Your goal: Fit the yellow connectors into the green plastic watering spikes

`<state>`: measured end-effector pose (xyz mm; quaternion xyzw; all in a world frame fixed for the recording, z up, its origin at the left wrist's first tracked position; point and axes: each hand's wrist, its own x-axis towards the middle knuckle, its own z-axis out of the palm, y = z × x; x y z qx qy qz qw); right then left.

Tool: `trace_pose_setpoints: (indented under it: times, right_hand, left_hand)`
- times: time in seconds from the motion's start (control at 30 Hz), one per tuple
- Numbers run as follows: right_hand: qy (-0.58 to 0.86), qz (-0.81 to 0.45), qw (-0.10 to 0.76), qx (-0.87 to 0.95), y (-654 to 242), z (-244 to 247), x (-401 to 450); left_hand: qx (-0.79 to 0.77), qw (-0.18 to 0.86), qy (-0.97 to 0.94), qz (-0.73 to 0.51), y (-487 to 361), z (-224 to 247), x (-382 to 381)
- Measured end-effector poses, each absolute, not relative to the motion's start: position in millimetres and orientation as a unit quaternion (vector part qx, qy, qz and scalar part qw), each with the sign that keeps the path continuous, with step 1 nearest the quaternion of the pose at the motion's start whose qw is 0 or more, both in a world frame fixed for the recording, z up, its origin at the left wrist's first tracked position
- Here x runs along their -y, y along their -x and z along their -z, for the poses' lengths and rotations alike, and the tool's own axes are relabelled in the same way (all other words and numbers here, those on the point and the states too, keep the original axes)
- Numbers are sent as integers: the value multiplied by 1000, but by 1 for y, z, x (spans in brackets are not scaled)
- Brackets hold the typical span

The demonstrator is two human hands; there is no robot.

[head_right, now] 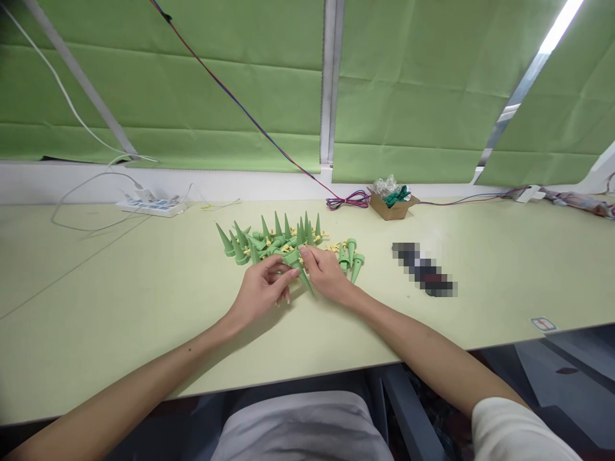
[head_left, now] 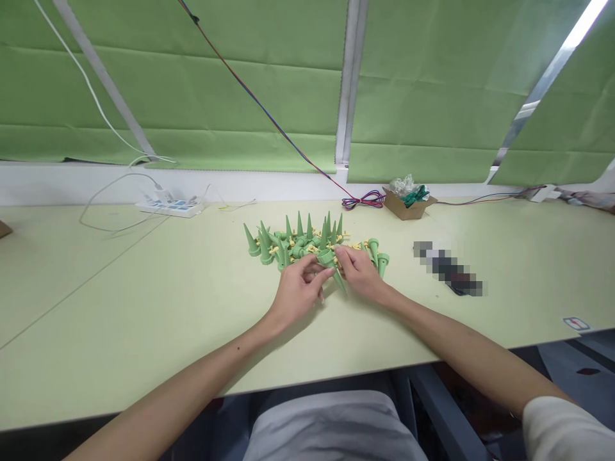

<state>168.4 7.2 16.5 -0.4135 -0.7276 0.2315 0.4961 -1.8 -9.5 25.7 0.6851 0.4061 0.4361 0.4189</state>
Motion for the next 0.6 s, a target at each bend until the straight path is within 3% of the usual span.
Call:
trace_pose_setpoints:
  times: [0.2, 0.6]
  right_hand:
    - [404, -227, 504, 729, -168, -18, -4]
    - [364, -202, 506, 756, -168, -25, 2]
  left_hand:
    - [-352, 537, -643, -418, -1, -25, 6]
    - [-305, 602, -627, -389, 0, -32, 8]
